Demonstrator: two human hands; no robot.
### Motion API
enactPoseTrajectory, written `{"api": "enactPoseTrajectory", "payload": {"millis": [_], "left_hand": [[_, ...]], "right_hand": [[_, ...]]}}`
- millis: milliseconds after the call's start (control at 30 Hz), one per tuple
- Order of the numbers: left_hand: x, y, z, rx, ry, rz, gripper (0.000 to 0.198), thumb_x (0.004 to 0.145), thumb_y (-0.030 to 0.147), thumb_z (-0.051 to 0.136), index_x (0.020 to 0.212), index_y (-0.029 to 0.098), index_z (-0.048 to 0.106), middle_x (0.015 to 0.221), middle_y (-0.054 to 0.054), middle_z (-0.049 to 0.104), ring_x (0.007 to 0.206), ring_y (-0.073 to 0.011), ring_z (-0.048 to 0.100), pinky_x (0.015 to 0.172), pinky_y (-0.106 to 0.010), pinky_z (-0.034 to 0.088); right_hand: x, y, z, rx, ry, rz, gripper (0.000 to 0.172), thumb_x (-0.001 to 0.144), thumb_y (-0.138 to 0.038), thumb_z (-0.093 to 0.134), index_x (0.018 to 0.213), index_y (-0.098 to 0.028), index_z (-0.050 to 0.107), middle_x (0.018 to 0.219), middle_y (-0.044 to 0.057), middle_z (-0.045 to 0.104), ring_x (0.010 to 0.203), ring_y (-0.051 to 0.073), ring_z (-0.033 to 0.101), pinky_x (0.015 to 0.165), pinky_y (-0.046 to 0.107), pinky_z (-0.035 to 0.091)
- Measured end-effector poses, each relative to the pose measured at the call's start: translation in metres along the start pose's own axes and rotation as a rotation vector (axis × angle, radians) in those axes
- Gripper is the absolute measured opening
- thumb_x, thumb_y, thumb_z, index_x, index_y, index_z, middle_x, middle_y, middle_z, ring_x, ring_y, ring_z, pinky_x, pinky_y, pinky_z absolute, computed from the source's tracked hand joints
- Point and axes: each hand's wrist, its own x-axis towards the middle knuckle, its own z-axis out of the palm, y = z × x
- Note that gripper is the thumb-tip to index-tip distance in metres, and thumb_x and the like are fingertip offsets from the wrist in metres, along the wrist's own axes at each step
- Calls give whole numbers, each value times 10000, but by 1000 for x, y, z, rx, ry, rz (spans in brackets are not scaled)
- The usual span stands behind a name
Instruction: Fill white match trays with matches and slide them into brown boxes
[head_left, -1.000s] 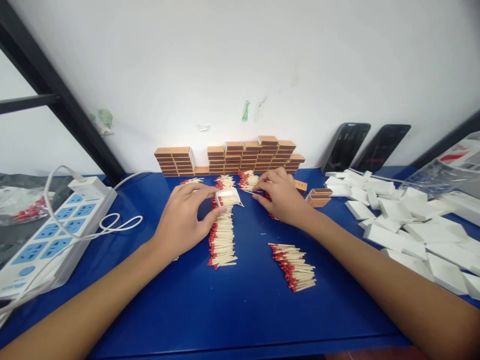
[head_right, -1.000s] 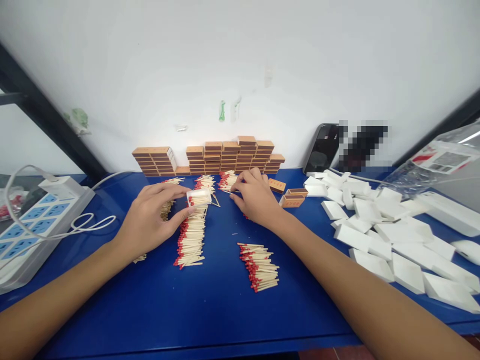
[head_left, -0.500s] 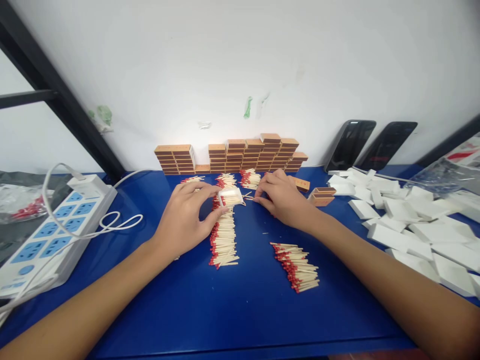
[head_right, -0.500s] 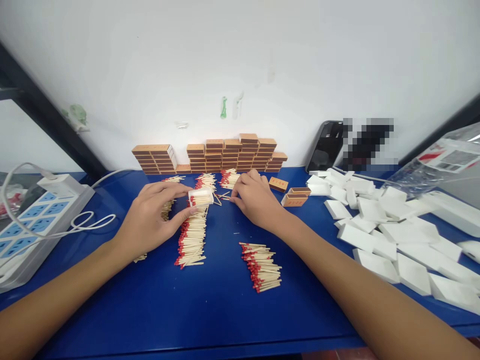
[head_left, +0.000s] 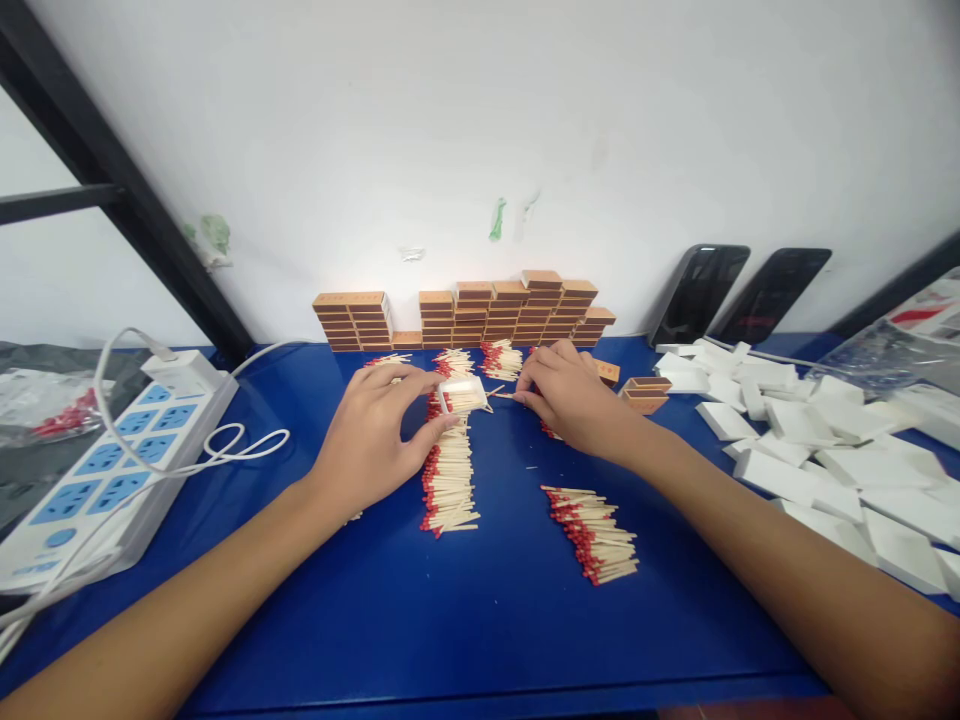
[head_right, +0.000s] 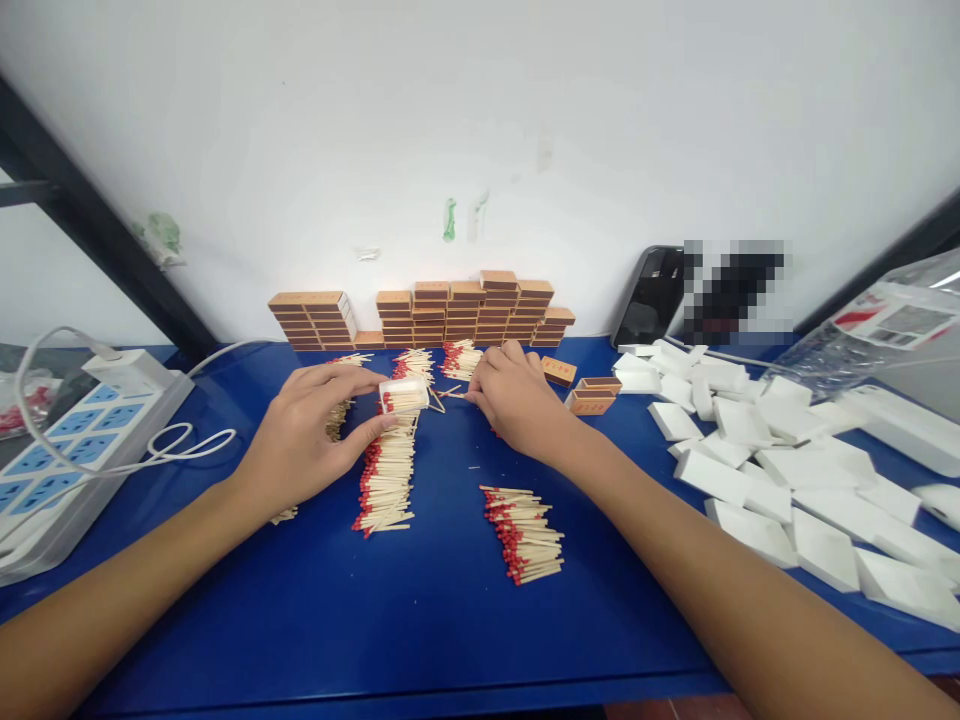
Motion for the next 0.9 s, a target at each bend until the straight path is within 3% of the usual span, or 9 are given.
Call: {"api": "enactPoseTrajectory", "payload": {"millis": [233,467,633,900], "left_hand": [[0,0,0,10,5,0,315,939,371,745,1195,200,680,1172,-94,753,1130,-280,688,1038,-484,502],[2,1,1,5,1,12,314,945,380,739,1199,205,677,1171,-85,759,1136,-278,691,1045,-480,496],[3,1,0,10,12,9,324,933,374,757,1202,209,683,1161,-74,761,1126,-271,692,1045,-468,492],[2,0,-1,6,-1,1,320,942,390,741,1207,222,677,1176,-82,759,1133,-276,694,1045,-472,495]], "right_hand": [[-1,-3,2,21,-20,-78,175,1024,-264,555,913,-181,661,1064,131,655,1040,297,486,882,432,368],[10,-2,14,120,107,-18,144,1003,-281,602,912,-194,672,1020,105,677,1039,289,498,887,422,370],[16,0,19,129,40,1,197,994,-282,620,830,-198,690,1008,101,678,1042,283,503,881,409,365],[8,11,4,-10,-7,-32,239,1017,-311,571,874,-178,708,1002,130,669,1004,291,481,831,416,354]]}}
